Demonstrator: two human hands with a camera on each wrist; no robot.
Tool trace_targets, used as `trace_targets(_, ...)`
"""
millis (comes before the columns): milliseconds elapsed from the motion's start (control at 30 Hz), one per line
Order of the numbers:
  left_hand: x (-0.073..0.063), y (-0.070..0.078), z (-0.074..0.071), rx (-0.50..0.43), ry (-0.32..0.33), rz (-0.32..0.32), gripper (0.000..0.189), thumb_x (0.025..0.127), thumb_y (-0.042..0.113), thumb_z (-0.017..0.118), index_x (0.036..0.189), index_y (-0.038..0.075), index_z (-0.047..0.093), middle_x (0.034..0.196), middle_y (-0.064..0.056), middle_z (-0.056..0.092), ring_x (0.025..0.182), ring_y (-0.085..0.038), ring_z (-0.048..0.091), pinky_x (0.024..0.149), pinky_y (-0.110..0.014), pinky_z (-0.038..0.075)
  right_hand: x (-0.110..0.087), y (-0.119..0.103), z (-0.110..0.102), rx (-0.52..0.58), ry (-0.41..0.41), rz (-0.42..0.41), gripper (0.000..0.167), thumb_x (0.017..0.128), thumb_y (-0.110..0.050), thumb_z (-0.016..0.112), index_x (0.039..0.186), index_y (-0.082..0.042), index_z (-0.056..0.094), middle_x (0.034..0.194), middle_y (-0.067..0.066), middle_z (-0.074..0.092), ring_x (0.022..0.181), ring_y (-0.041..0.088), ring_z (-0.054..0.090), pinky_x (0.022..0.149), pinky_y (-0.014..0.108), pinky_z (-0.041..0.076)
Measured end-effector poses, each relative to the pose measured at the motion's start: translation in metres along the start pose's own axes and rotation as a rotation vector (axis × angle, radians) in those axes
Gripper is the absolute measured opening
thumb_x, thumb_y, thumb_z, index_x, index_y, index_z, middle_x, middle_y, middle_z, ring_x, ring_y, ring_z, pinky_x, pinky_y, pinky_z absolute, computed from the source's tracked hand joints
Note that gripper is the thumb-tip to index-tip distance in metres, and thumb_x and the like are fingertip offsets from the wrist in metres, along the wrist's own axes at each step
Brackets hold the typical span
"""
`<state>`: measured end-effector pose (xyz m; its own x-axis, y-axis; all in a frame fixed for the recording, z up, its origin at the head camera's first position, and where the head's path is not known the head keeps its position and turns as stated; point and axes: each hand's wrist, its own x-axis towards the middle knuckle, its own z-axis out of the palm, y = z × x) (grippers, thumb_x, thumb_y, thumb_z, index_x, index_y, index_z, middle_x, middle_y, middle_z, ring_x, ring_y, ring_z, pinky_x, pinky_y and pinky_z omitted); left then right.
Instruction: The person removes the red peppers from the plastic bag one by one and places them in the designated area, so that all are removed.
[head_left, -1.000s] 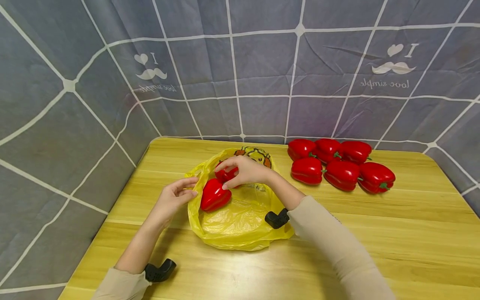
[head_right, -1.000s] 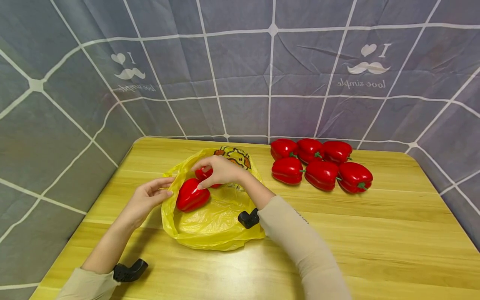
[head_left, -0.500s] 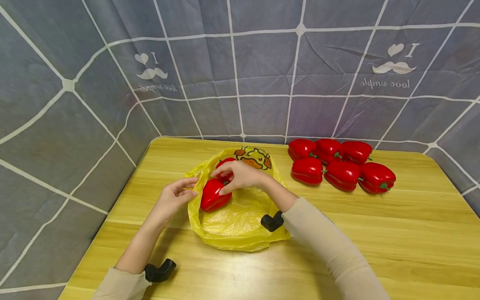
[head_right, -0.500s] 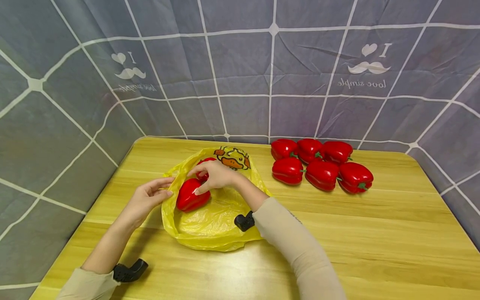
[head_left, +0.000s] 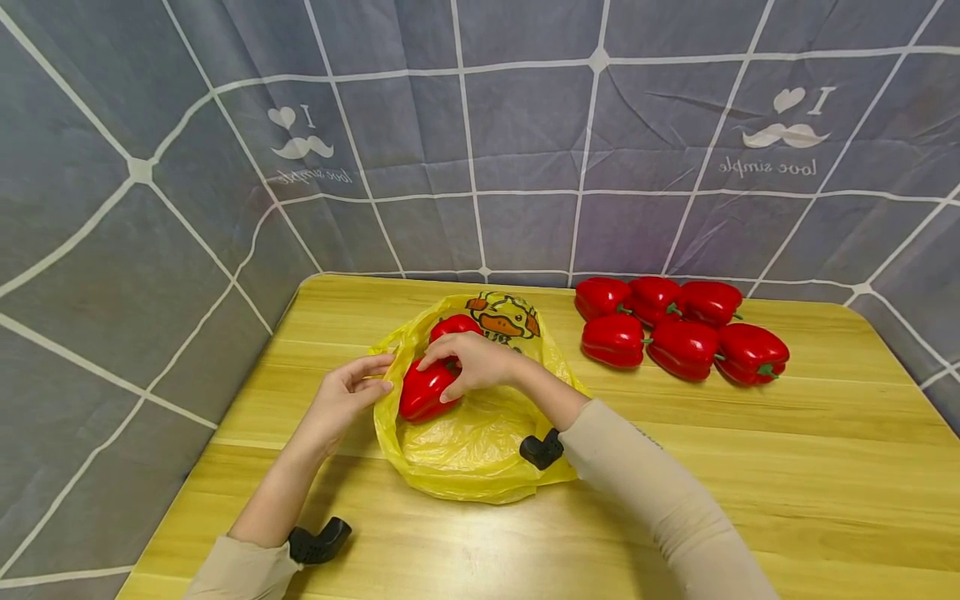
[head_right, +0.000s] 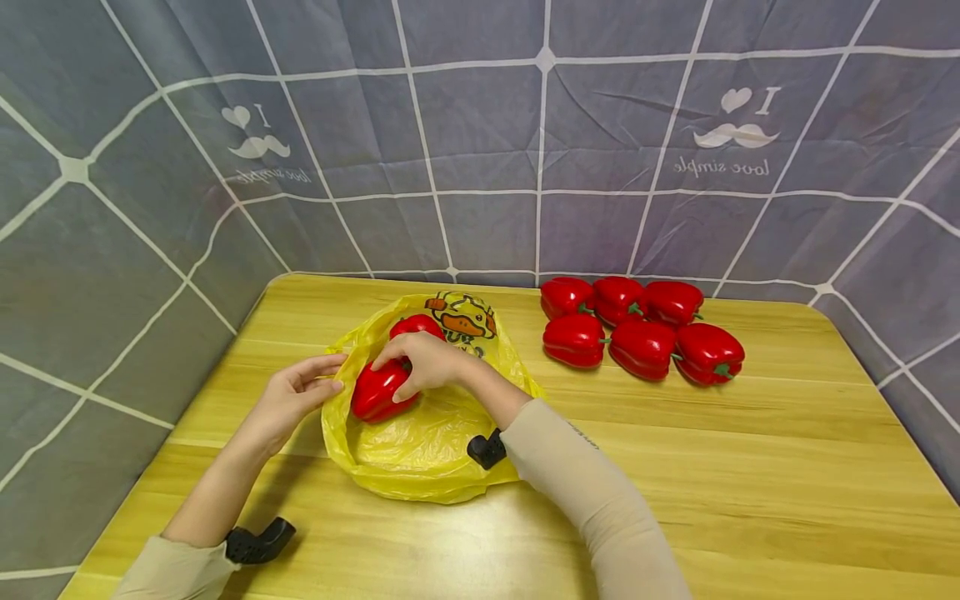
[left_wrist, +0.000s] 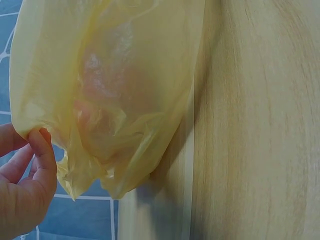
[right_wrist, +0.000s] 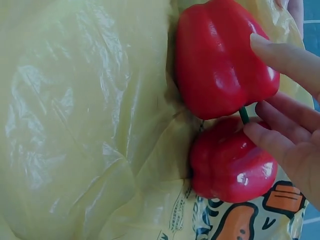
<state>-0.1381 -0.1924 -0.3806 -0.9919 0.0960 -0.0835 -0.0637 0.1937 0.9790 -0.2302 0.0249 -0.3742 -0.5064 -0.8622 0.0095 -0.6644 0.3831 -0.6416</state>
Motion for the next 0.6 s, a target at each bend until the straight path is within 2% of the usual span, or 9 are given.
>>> trace_targets(200, 0.0, 0.0013, -0.0009, 0.008, 0.005, -0.009, 0.043, 0.089, 0.001, 0.059, 0.129, -0.007, 0.048, 0.116, -0.022, 0.054, 0.086, -0.008, 0.058, 0.076, -0.018, 0.049, -0.0014, -0.0006, 0.0008, -0.025, 0.01, -0.035, 0.042, 0.073, -0.012, 0.08, 0.113, -0.008, 0.067, 0.118, 0.008, 0.058, 0.113, 0.021, 0.048, 0.096, 0.028, 0.039)
trace_targets(600, -0.0009, 0.0036, -0.0023, 0.013, 0.008, -0.02, 0.044, 0.089, 0.002, 0.059, 0.13, -0.007, 0.048, 0.119, -0.024, 0.053, 0.087, -0.008, 0.057, 0.076, -0.017, 0.048, -0.0082, 0.0005, 0.0027, -0.016, 0.023, -0.036, 0.039, 0.071, -0.014, 0.081, 0.109, -0.013, 0.071, 0.116, 0.008, 0.055, 0.109, 0.021, 0.047, 0.092, 0.029, 0.04)
